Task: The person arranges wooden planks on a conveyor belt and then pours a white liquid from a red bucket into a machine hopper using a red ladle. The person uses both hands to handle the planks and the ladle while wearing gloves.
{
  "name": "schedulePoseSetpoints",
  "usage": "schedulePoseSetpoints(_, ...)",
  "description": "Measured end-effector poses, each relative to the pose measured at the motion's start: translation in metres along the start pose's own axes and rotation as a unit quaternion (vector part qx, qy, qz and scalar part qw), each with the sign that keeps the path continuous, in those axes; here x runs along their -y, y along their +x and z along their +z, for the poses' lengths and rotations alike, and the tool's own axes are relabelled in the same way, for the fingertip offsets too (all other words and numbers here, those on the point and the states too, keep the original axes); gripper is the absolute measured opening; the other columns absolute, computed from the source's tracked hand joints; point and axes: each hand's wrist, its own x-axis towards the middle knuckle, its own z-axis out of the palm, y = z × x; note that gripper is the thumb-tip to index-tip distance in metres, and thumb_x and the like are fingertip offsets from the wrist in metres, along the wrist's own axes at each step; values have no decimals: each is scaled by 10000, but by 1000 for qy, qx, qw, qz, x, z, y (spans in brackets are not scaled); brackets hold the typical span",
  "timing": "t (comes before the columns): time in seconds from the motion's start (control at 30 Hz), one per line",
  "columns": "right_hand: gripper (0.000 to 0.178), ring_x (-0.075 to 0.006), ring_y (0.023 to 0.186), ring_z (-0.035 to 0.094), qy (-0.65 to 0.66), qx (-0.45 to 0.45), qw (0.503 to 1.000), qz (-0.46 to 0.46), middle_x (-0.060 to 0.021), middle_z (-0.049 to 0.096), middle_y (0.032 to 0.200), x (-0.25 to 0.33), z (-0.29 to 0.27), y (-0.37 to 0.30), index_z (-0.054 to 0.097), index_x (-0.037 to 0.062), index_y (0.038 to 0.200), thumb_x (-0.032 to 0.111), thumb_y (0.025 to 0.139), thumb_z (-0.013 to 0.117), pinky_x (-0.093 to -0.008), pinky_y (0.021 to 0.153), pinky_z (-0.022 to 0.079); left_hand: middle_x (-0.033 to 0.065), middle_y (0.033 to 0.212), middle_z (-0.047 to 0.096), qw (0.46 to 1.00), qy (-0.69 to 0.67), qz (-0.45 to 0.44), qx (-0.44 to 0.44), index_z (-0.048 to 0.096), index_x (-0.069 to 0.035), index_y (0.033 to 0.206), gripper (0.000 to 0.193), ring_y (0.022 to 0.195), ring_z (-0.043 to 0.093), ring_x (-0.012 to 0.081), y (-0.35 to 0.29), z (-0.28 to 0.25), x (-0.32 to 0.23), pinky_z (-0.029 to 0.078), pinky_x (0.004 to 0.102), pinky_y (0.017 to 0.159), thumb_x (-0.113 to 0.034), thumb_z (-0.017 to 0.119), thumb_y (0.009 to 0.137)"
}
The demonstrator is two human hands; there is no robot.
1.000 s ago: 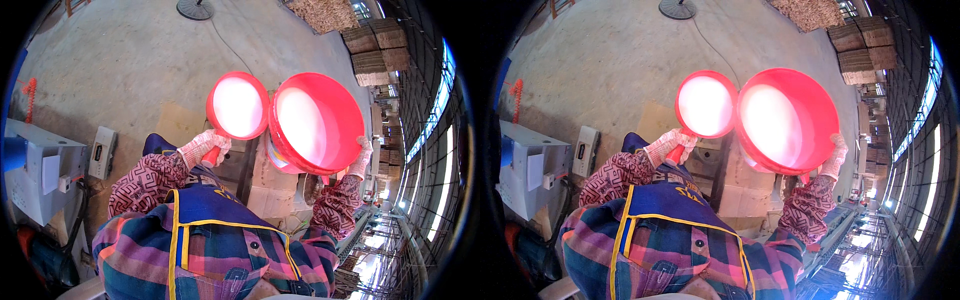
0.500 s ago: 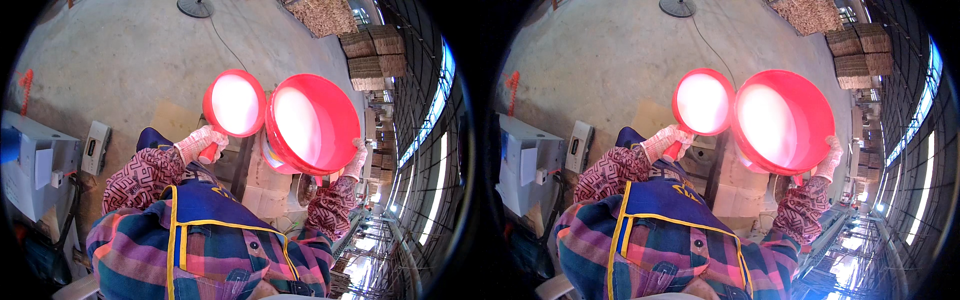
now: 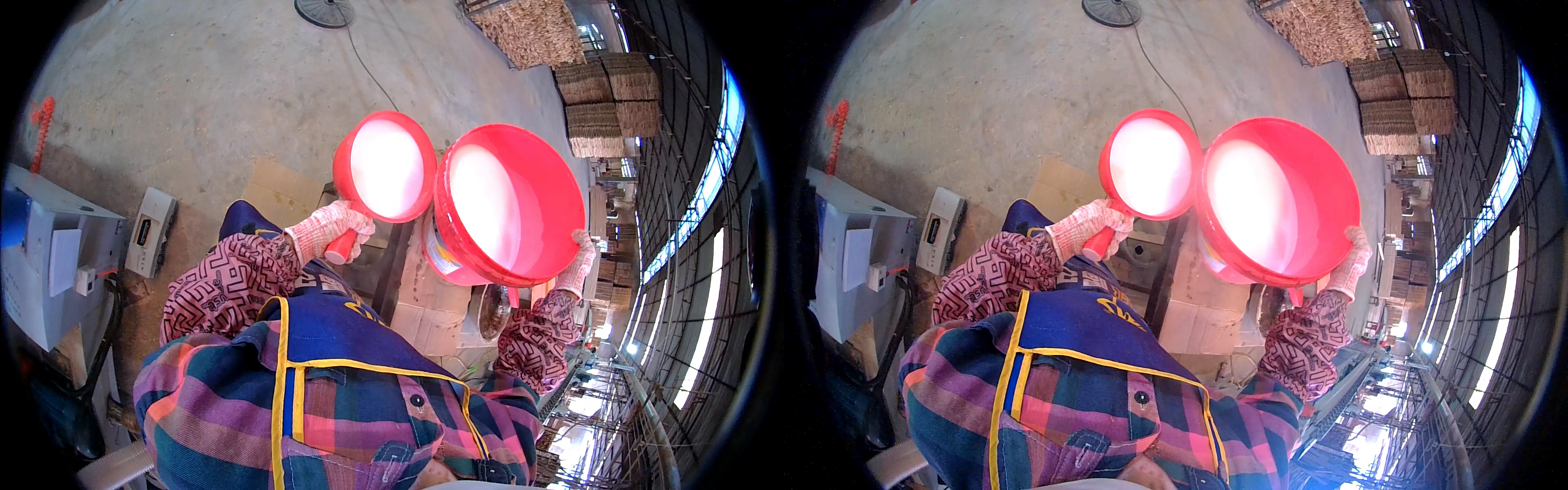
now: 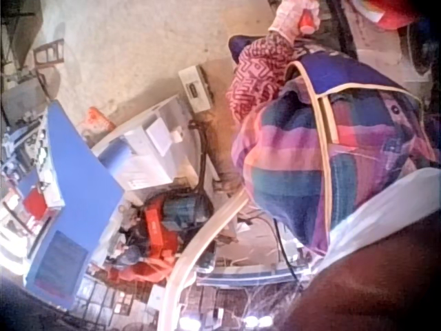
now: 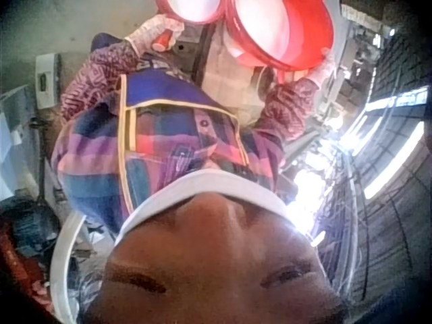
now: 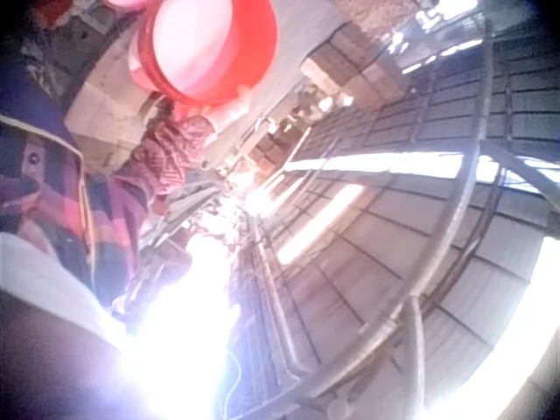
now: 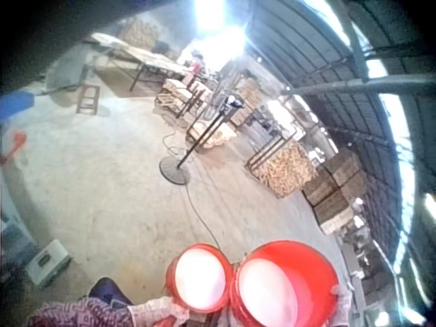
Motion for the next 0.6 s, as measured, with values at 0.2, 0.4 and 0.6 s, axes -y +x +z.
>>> schedulePoseSetpoints(0.2,223,-254,898,641,-20,-3,1000,-19,-104,658,992,-7,-9,13,644,19,968,146,792,595,-391,826,526,18,679,531,1000,2,-8,2,507,-74,965,206,443,527,154,-1,0,-1,461,298,381,-104,643,814)
schedulePoseSetpoints(0.4,220,-237,882,636,-30,15,998,-47,-88,658,968,-11,-14,19,665,25,951,174,803,602,-388,816,521,22,672,534,1000,-2,4,19,498,-74,952,185,432,525,150,3,-4,2,463,295,378,-113,627,826)
schedulePoseSetpoints(0.6,227,-209,866,629,-15,-19,999,-35,-77,660,948,-20,-28,33,673,21,947,205,841,593,-362,807,518,23,671,535,1000,10,2,9,498,-74,956,186,432,526,148,-1,0,-2,462,294,378,-115,625,826)
